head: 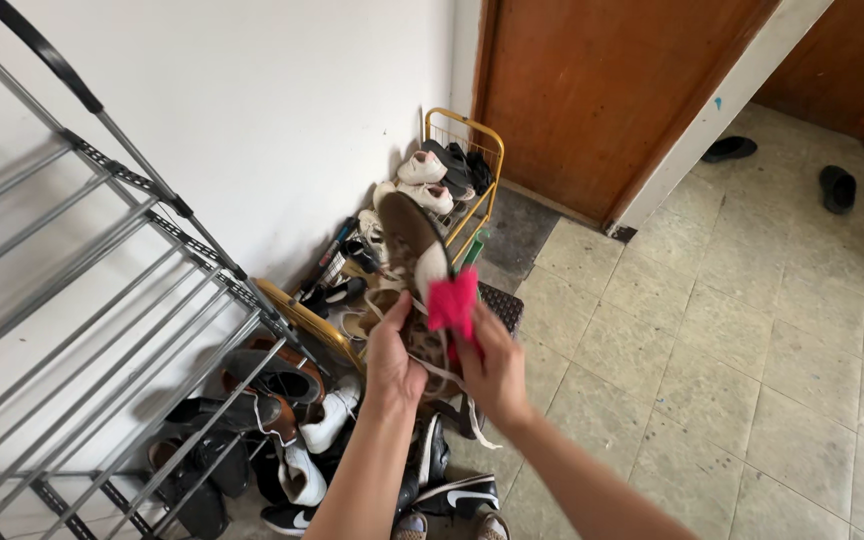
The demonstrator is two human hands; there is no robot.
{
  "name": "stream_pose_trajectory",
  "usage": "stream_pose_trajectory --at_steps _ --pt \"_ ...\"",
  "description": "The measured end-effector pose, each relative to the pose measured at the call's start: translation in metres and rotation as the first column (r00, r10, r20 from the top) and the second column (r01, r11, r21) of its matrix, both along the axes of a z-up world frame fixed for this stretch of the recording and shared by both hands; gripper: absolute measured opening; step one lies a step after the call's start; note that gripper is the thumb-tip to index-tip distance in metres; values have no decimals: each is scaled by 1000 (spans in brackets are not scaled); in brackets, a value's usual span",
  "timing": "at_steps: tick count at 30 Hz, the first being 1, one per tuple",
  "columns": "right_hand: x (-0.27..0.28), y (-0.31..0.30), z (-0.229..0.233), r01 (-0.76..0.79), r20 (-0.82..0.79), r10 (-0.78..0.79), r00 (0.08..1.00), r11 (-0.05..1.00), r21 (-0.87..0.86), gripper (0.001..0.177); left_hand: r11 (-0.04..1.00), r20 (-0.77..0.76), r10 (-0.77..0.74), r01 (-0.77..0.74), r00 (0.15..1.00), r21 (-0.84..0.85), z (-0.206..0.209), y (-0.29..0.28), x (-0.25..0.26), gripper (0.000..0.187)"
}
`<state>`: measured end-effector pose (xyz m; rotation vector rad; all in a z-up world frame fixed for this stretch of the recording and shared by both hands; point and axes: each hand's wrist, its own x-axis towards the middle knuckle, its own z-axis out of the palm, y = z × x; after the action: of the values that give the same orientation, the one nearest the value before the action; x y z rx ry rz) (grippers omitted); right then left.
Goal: The person wipes a brown shoe with a pink cloth, then places it on a metal shoe rack. They proceed to lace the shoe by threading the laces through the eyelets and tying a knot. The person then picks up the second brown shoe and begins wiping it with the same cloth.
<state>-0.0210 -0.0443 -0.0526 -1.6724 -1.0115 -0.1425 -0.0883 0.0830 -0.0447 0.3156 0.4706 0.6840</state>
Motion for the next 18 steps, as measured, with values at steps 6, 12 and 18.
stream_pose_trajectory --at_steps 6,12,18 --pt "-28 -10 -9 -33 -86 42 995 994 103 23 987 64 79 -69 995 -146 6 32 -3 25" --pt "24 39 42 155 -33 -152 988 980 127 14 974 -179 -227 218 957 -67 6 4 -8 25" --pt "-5 31 19 210 90 -222 971 969 132 16 984 -12 -170 170 985 46 21 28 -5 28"
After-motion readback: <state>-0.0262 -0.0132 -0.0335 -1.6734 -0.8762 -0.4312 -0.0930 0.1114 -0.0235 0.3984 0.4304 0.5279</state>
